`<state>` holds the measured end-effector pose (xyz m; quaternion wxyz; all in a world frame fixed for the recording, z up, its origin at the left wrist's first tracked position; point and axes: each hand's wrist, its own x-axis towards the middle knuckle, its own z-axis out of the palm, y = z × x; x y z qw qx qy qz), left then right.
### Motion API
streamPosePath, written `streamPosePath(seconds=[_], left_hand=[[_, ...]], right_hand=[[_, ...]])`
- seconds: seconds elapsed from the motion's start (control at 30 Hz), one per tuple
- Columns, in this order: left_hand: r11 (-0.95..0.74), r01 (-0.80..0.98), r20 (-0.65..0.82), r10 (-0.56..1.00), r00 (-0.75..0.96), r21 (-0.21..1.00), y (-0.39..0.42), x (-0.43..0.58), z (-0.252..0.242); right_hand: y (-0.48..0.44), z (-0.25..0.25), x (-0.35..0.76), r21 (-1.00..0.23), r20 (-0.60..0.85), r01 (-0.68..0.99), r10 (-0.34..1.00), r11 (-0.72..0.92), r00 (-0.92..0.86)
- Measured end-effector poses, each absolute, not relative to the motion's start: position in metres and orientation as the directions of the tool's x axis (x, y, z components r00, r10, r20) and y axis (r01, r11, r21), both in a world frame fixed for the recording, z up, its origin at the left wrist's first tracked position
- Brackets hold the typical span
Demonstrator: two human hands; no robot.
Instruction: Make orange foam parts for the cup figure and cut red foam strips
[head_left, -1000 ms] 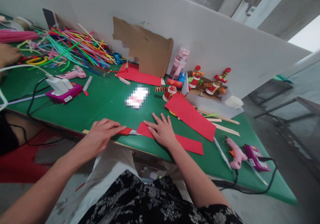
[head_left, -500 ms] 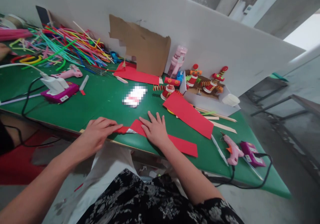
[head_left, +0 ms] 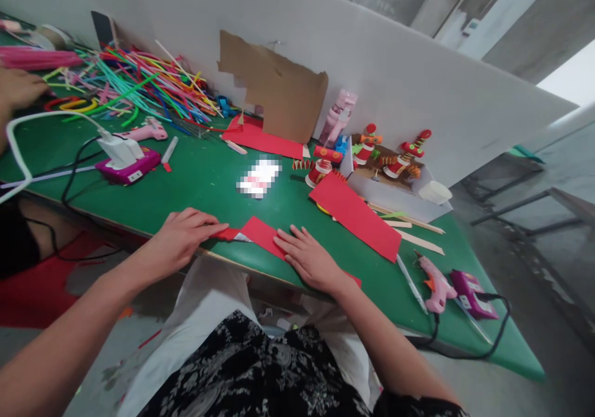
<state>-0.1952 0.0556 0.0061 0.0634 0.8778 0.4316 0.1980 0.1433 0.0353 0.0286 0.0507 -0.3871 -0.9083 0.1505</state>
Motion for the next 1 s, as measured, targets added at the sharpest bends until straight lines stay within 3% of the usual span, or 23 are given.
streamPosePath(seconds=[1.0], left_hand=[[-0.647, 0.72, 0.285, 0.76, 0.584, 0.251, 0.051, -0.186, 0.006]], right_hand=[[0.037, 0.02, 0.142, -0.301, -0.032, 0.701, 0.728, 0.646, -0.685]])
